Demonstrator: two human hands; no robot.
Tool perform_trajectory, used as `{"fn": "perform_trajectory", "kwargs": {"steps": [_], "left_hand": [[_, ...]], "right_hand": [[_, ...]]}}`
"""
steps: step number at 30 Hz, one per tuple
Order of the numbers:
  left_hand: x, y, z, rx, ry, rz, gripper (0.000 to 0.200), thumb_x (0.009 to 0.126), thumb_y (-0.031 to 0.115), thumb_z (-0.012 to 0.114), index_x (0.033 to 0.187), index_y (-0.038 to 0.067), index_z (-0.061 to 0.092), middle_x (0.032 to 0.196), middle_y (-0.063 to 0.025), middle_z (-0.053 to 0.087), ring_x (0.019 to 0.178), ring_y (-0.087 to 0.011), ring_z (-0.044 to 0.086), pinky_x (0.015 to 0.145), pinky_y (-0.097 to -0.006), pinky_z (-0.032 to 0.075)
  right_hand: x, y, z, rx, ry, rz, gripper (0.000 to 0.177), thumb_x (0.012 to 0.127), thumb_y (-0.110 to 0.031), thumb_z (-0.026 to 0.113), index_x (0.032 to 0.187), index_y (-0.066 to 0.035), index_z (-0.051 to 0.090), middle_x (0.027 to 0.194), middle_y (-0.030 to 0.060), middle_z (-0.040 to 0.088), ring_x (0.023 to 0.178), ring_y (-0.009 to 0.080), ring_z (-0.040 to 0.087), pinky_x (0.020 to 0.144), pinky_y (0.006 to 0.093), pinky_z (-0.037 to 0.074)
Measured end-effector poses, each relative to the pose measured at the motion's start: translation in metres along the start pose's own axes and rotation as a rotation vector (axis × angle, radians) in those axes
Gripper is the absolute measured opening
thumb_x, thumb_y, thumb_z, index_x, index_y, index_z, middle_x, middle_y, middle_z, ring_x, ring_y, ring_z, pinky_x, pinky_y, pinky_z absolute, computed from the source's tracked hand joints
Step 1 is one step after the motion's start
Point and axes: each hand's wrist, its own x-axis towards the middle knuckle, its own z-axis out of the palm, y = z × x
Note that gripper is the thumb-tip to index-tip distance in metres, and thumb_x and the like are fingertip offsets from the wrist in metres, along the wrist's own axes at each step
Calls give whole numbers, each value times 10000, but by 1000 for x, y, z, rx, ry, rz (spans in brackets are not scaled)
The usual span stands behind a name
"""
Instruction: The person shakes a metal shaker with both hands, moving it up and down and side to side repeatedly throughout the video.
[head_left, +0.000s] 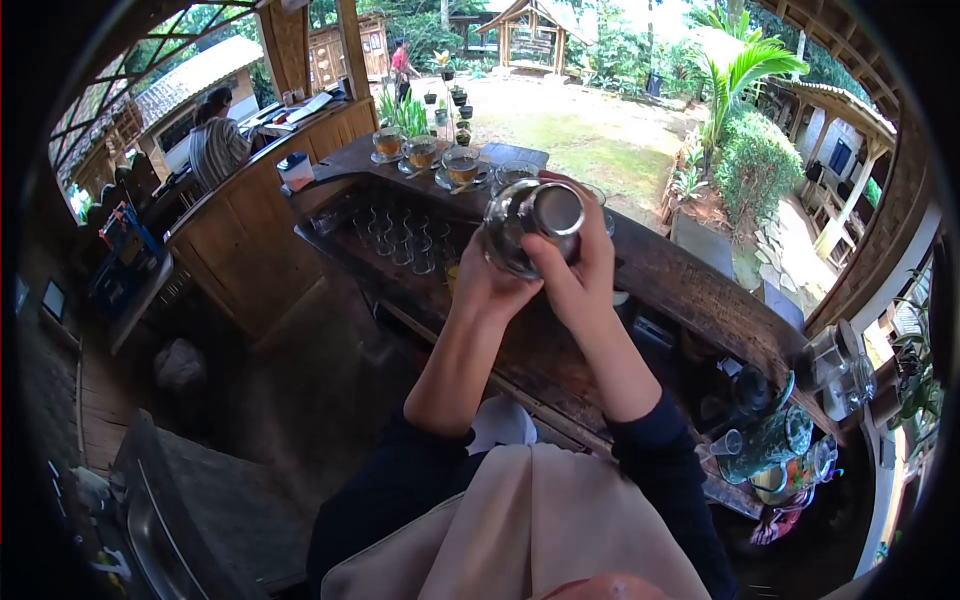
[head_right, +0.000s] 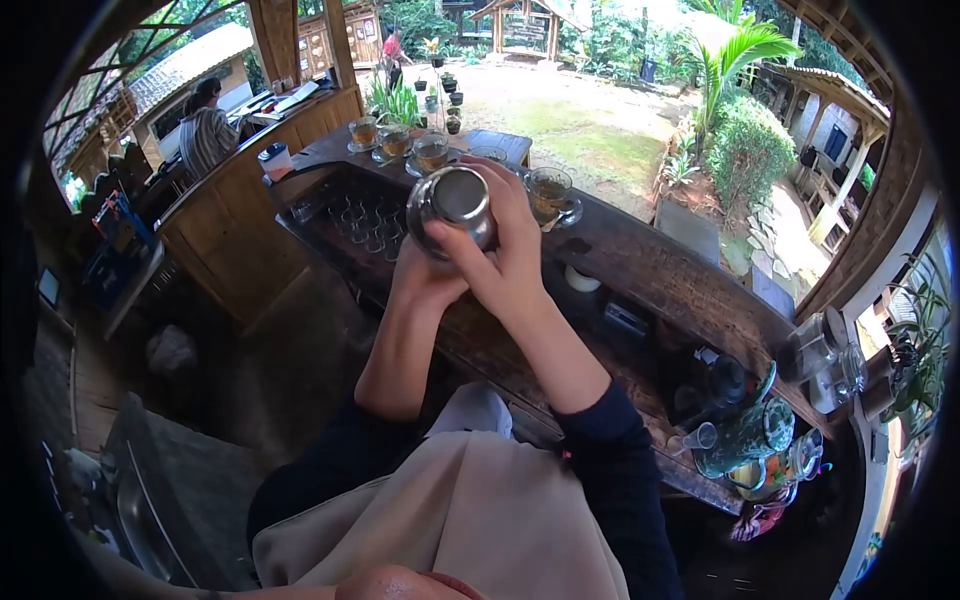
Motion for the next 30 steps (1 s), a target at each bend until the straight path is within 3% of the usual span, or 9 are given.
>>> {"fn": "perform_trajectory", "kwargs": {"steps": [3,7,14,16,18,21,25,28,30], "left_hand": [[-13,8,-11,-69,-239,-345,546,935,442,404,1248,0,481,1176,-179,569,1045,-276,590,907,-426,491],[-66,-4,45,237,-442,-30,602,916,501,443,1269,14,475,1164,-199,570,1052,-272,583,849,-416,518],[-22,0,11,387,-181,135,456,944,390,425,1183,15,527,1103,-149,611,975,-246,614,826,-402,523],[-9,8,-43,1055,-141,414,474,947,377,423,1224,0,499,1185,-166,576,1020,-255,599,868,-386,507],[-47,17,22,32,-287,-290,513,947,396,426,1277,4,455,1252,-191,525,1112,-285,549,903,-401,491],[-46,-7,31,91,-715,263,579,941,459,410,1336,36,396,1266,-209,498,1160,-338,511,923,-458,473],[1,23,-9,-2,-365,-96,510,958,414,381,1289,29,426,1213,-177,541,1148,-304,525,951,-495,438],[8,7,-4,-37,201,-107,421,962,330,378,1228,22,484,1188,-136,574,1096,-282,561,948,-462,444],[-6,1,-12,-71,-422,-199,427,960,329,386,1239,21,484,1190,-134,574,1080,-284,571,935,-449,458]], "right_hand": [[-10,-59,-14,-180,-254,-483,319,744,-205,690,1032,-90,614,1106,83,585,1040,293,576,897,468,429],[-35,-62,-6,-161,-167,-1226,226,743,-248,662,961,-195,637,1063,20,600,1023,301,582,900,530,402],[-4,-10,-2,28,-36,47,488,711,-208,710,1128,-12,546,1195,196,535,1155,361,495,959,465,388],[-10,-49,-14,-127,-262,-231,404,762,-219,684,1118,-83,552,1222,150,528,1162,328,497,953,480,389],[-22,-71,-23,-183,-473,-634,335,745,-225,680,1057,-172,571,1192,96,546,1136,326,515,931,480,407],[-17,-58,-15,-186,-156,-1304,288,712,-259,667,987,-232,585,1145,45,566,1107,339,532,916,462,419],[2,3,-34,-366,-473,-475,496,702,-236,681,1134,-45,531,1174,190,523,1104,368,515,938,465,399],[-5,10,-15,121,-25,233,561,738,-200,717,1202,10,482,1184,182,543,1112,355,514,949,414,402],[-10,-31,-26,-183,-132,-140,465,777,-211,673,1189,-57,521,1167,119,567,1098,291,542,956,442,390]]}}
